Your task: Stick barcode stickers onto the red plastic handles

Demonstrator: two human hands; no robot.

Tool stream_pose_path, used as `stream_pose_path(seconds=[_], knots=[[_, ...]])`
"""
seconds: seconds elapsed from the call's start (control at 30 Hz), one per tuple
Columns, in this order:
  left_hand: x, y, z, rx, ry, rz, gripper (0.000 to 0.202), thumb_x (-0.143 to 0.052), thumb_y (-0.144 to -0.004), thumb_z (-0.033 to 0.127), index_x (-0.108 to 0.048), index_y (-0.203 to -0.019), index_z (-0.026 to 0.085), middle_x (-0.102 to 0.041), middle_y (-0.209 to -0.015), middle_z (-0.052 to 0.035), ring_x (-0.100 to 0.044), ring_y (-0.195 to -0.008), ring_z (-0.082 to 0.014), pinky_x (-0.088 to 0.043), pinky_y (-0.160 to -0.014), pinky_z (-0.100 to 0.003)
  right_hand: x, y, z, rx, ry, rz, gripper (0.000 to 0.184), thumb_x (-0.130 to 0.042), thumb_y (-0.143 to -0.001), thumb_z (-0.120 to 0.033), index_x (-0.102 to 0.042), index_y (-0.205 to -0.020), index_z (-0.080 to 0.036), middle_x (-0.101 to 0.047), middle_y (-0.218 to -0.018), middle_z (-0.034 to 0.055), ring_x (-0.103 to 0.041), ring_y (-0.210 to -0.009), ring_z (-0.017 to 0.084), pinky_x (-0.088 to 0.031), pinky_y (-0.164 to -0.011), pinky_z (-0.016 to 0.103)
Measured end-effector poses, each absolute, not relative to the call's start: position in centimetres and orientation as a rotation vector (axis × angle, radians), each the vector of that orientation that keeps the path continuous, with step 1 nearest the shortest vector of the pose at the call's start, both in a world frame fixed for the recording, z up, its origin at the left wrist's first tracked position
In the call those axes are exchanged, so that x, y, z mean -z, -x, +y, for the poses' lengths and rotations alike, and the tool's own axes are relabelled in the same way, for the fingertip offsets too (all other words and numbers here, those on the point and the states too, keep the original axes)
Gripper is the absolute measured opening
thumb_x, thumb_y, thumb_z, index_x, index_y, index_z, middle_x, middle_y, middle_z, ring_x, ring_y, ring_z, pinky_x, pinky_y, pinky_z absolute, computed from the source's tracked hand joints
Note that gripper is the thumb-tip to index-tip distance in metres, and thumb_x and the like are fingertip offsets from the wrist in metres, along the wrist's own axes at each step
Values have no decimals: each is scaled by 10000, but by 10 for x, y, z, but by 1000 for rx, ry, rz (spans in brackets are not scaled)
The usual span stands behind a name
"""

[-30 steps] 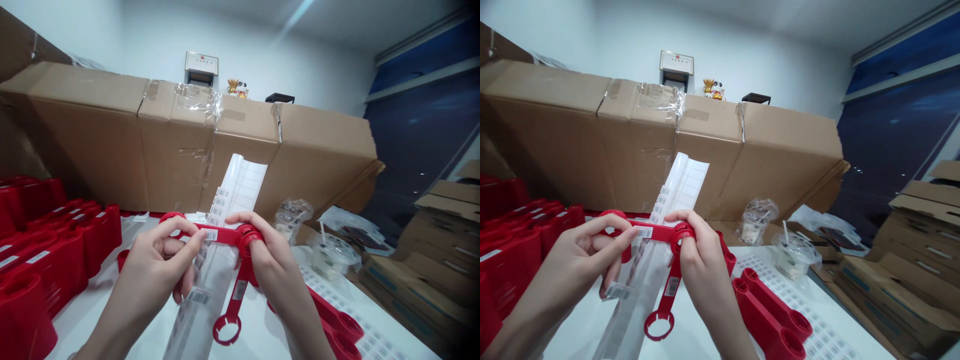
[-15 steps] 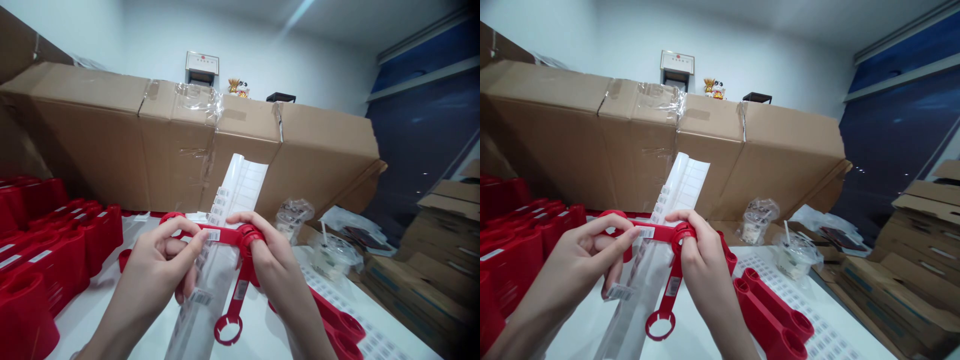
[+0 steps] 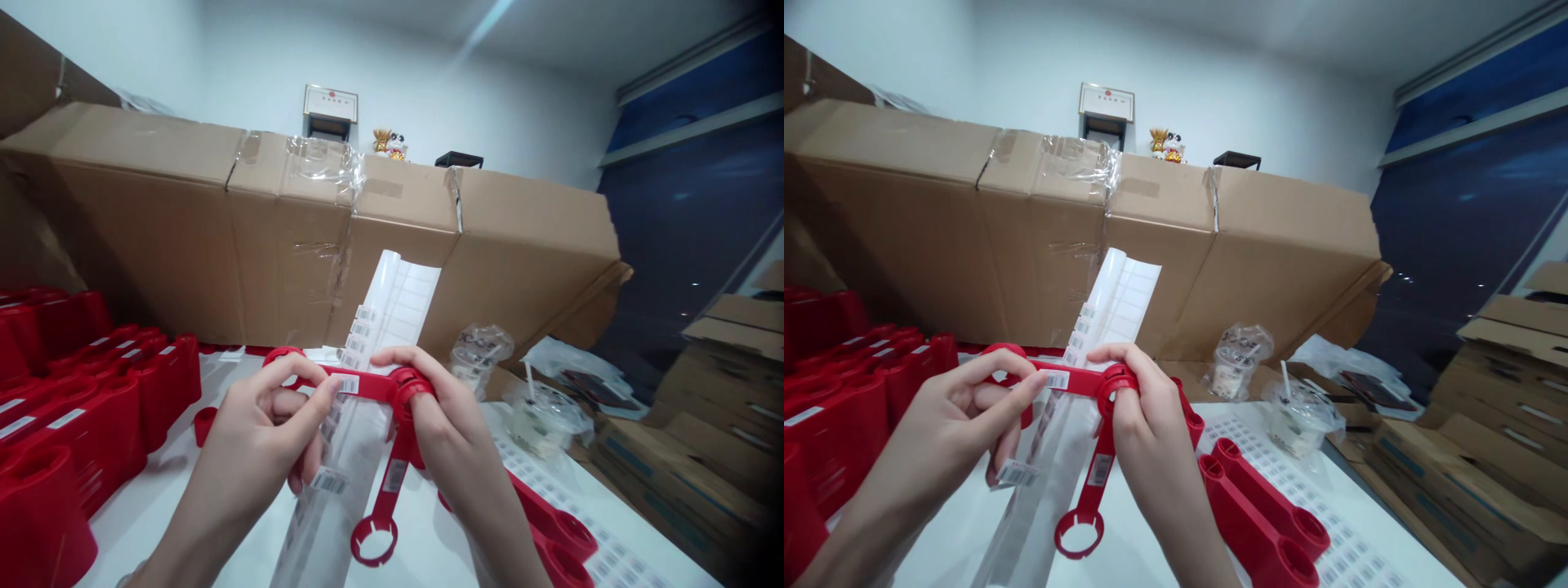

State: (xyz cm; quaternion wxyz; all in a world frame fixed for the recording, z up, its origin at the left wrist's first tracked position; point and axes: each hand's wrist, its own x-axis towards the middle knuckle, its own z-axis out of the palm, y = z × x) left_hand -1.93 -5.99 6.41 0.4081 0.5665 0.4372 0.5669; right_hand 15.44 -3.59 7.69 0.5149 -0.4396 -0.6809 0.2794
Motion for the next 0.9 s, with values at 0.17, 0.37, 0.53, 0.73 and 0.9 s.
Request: stream_pose_path(seconds=[0.17, 0.37, 0.53, 0.73, 0.9], knots=[[-61, 19, -56, -1448, -1455, 1172, 341, -644, -936, 491, -559, -745, 222, -560, -427, 64, -468, -400, -95, -386, -425, -176, -74, -155, -36, -636, 1074, -1650, 355, -369, -873, -111, -656, -1000, -277, -602, -660, -47, -483, -510, 128, -354, -517, 275], [-51, 20, -39, -1514, -1561, 1325, 399, -641, -937, 520, -426, -755, 236, -587, -490, 66, -489, -450, -102, -374, -447, -185, -71, -152, -30, -595, 1100, -1662, 354, -380, -876, -113, -661, -1042, -250, -550, -637, -43, -420, -502, 132, -322, -509, 281], [-63, 30, -53, -1738, -1433, 1254, 357, -669, -915, 496, -397, -871, 268, -591, -541, 101, -497, -379, -102, -388, -354, -178, -74, -157, -24, -613, 1062, -1617, 303, -377, -913, -145, -651, -1012, -227, -551, -609, -46, -421, -458, 121, -320, -485, 279], [-74, 28, -82, -2340, -1501, 1284, 375, -687, -879, 332, -402, -1124, 329, -437, -1541, -21, -708, -747, -126, -618, -584, -256, -76, -160, -22, -595, 1017, -1617, 281, -393, -906, -156, -648, -1000, -228, -592, -668, -30, -455, -486, 123, -357, -507, 282], [-62, 25, -71, -2281, -1800, 1413, 525, -692, -853, 304, -361, -1256, 364, -146, -1688, -5, -426, -1429, -347, -652, -770, -390, -75, -157, -27, -645, 1046, -1619, 306, -390, -879, -134, -646, -1010, -238, -525, -578, -55, -446, -463, 130, -389, -528, 289]])
